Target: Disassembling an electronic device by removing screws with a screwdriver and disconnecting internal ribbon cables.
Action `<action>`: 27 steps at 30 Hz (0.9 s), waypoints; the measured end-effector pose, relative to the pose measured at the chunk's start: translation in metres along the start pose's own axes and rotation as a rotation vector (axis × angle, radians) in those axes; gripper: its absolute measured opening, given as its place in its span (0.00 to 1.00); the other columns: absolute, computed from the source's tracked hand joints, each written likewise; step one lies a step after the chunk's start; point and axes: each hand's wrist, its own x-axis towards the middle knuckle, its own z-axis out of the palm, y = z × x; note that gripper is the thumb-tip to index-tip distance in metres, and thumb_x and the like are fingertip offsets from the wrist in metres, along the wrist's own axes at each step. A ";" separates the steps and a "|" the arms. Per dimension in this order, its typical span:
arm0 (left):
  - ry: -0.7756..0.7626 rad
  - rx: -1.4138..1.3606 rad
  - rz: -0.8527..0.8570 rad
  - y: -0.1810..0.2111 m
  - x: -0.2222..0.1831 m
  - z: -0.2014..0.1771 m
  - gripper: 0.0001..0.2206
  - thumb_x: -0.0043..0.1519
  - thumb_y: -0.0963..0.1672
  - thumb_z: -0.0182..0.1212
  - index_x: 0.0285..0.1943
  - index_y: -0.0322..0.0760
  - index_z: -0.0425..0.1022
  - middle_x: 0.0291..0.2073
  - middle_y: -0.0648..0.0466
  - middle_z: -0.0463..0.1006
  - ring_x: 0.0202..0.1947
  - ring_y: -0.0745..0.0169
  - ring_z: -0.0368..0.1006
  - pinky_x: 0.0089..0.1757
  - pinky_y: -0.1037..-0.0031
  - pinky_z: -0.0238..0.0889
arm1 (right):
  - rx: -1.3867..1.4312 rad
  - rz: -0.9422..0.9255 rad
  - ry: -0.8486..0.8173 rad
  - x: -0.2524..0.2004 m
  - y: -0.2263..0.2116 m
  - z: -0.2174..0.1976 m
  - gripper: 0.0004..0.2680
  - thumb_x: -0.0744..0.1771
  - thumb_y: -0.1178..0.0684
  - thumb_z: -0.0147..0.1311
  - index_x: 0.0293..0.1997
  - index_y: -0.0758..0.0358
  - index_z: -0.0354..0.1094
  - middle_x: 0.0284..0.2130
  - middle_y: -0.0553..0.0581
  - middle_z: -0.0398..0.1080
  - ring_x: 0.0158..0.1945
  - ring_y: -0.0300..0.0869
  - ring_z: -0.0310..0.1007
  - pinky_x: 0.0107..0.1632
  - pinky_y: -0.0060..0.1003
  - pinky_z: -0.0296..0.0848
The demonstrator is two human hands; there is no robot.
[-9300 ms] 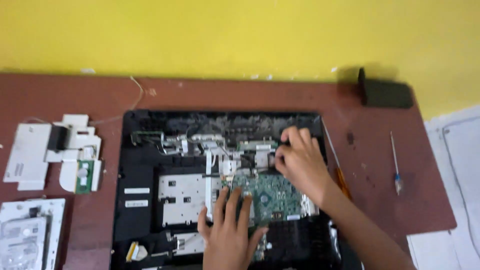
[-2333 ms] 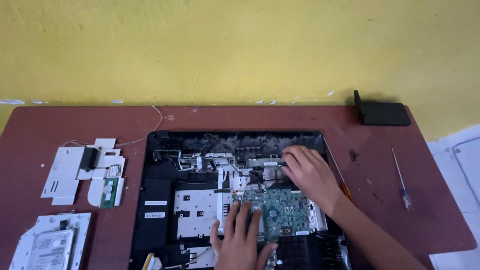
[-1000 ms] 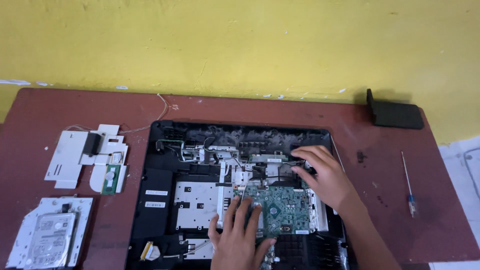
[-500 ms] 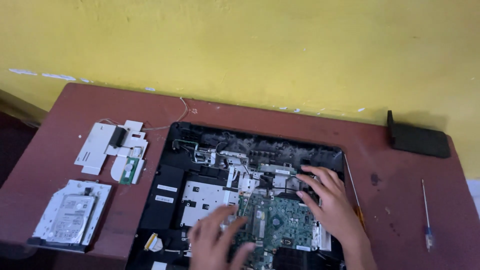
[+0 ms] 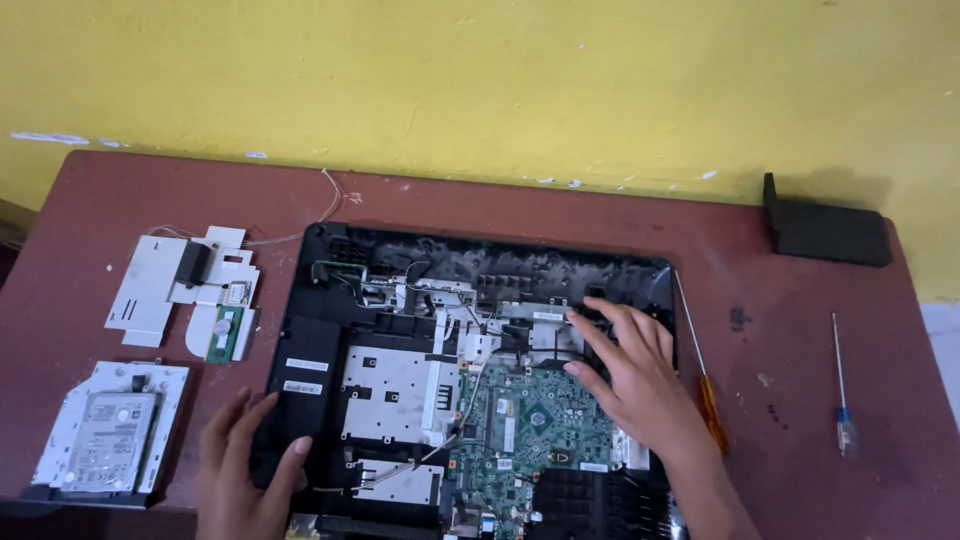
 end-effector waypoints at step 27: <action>0.184 -0.590 0.025 -0.003 0.003 -0.021 0.15 0.75 0.38 0.43 0.32 0.23 0.64 0.66 0.37 0.74 0.68 0.48 0.69 0.67 0.59 0.63 | 0.266 0.541 0.512 -0.128 -0.016 -0.012 0.12 0.67 0.50 0.56 0.56 0.57 0.75 0.56 0.58 0.65 0.64 0.46 0.65 0.67 0.41 0.61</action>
